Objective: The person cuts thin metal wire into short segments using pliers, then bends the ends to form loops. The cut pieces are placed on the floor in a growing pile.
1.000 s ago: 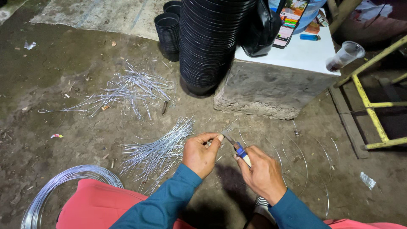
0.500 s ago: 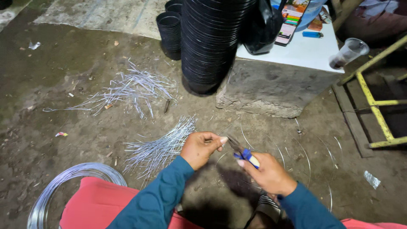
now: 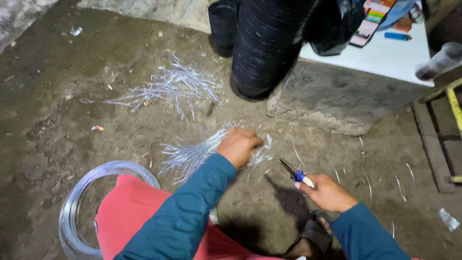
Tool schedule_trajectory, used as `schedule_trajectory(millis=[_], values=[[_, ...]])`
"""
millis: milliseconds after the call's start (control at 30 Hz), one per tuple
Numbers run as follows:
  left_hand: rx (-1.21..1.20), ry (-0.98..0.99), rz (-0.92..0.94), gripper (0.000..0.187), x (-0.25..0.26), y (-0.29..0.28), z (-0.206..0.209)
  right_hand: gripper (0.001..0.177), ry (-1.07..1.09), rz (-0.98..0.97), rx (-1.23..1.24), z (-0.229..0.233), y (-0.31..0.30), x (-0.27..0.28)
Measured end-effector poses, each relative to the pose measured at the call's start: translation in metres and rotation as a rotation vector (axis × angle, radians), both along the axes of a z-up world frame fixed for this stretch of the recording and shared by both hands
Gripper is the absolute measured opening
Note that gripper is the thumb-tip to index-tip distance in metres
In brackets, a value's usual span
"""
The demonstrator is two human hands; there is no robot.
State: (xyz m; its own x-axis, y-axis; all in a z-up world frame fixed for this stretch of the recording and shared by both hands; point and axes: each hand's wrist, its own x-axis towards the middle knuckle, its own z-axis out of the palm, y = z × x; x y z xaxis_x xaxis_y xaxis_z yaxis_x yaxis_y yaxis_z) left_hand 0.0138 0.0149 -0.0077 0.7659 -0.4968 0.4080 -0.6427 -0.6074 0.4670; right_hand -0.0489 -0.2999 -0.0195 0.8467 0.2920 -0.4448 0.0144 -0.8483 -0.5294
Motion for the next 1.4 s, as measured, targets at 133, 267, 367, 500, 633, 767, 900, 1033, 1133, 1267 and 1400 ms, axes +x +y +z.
schedule_trajectory(millis=[133,267,367,500,633,767,900,1033,1133,1267,1400], values=[[0.327,-0.285,0.397,0.017,0.042,0.052,-0.016,0.035,-0.025,0.099,-0.070,-0.026,-0.005,-0.012],[0.618,-0.326,0.934,0.027,0.064,0.123,-0.026,0.040,0.123,0.157,-0.298,-0.051,0.002,-0.028],[0.507,-0.160,0.962,0.036,0.064,0.124,-0.032,0.034,0.188,0.337,-0.326,-0.084,0.007,-0.047],[0.466,0.230,0.734,0.057,0.043,0.091,-0.017,0.033,0.375,0.390,-0.262,-0.158,0.014,-0.066],[0.423,0.240,0.485,0.060,0.020,0.056,0.023,0.034,0.494,0.497,-0.314,-0.217,0.018,-0.084],[0.373,0.241,0.299,0.057,-0.007,0.041,0.058,0.037,0.510,0.573,-0.390,-0.228,0.017,-0.090],[0.396,0.317,0.190,0.055,-0.018,0.034,0.072,0.048,0.483,0.268,-0.406,-0.213,0.003,-0.058],[0.462,0.349,0.168,0.057,-0.020,0.028,0.070,0.035,0.159,0.233,-0.432,-0.221,-0.011,-0.053],[0.501,0.362,0.163,0.059,-0.018,0.023,0.066,0.042,0.209,0.170,-0.470,-0.239,-0.020,-0.052],[0.539,0.407,0.140,0.057,-0.021,0.016,0.062,0.022,0.119,0.132,-0.445,-0.240,-0.021,-0.045],[0.518,0.340,0.148,0.059,-0.024,0.014,0.067,0.024,-0.059,-0.273,-0.283,-0.201,-0.009,-0.025]])
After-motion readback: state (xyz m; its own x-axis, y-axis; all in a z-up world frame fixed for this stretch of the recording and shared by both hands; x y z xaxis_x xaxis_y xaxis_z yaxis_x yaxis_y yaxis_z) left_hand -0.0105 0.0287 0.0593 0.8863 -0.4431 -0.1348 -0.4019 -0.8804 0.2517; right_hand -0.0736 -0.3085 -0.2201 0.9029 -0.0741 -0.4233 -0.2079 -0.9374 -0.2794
